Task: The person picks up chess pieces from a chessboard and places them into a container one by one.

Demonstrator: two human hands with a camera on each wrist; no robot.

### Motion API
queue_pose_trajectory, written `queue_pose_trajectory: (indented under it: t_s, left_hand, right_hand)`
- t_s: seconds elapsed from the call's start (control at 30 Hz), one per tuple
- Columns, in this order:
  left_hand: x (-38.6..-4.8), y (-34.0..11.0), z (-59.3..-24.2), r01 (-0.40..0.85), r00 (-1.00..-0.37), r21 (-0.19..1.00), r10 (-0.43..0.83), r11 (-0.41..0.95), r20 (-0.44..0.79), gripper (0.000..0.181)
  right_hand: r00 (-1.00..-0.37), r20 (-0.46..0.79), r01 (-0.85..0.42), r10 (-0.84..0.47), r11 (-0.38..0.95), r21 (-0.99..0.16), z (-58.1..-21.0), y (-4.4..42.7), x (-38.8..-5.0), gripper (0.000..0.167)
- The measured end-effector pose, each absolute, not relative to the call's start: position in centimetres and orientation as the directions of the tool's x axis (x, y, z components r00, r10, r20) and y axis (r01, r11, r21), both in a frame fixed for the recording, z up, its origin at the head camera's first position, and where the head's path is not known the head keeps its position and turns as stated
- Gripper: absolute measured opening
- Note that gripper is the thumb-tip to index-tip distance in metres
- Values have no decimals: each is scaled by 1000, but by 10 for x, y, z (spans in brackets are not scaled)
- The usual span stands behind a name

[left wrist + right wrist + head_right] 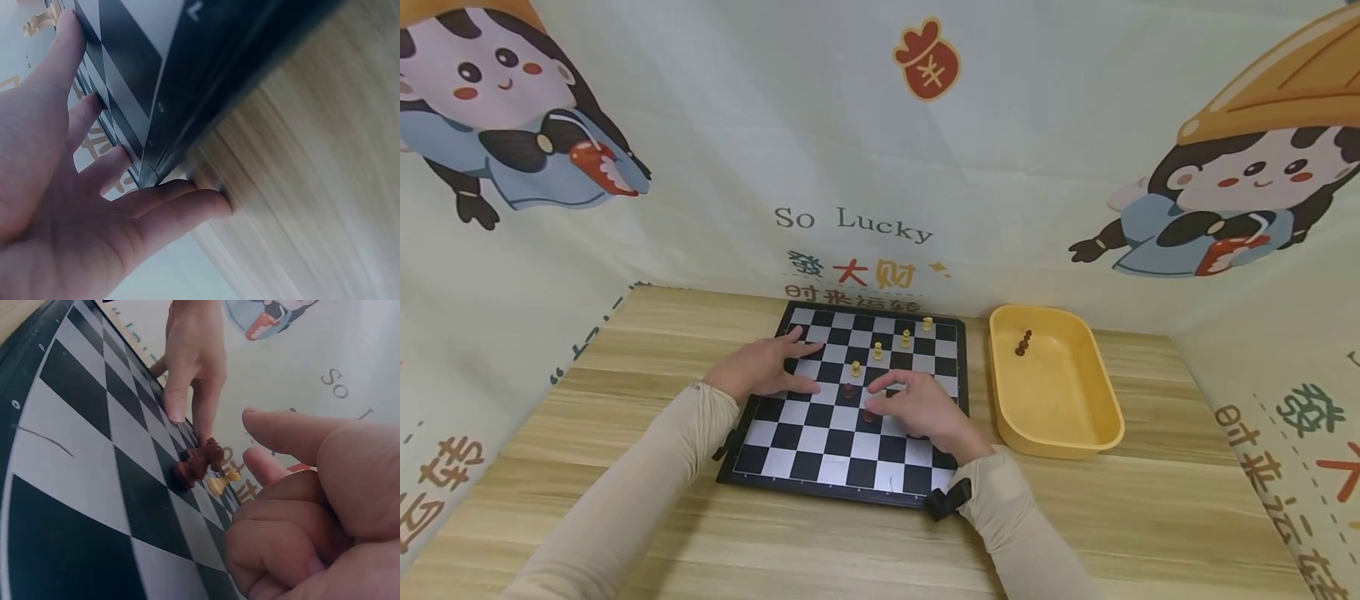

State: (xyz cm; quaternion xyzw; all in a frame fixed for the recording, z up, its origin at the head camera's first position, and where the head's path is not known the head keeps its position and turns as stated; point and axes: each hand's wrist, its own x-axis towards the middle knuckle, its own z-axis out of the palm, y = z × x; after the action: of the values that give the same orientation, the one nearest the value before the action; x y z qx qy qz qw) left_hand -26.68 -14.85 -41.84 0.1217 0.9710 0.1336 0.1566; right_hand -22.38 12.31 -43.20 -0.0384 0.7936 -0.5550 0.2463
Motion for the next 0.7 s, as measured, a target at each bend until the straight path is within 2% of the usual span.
queue_pose_trajectory:
  t_s: [0.3,0.7]
  left_hand:
    - [-266,-148,-419,196,-921,301,280,933,-269,81]
    - [-264,-149,-417,200,-920,304,285,932,-269,81]
  right_hand:
    - [-888,-342,203,-308,405,-892,-442,116,-220,34]
    - [-913,-256,74,-319,488,-870,-451,114,-219,22]
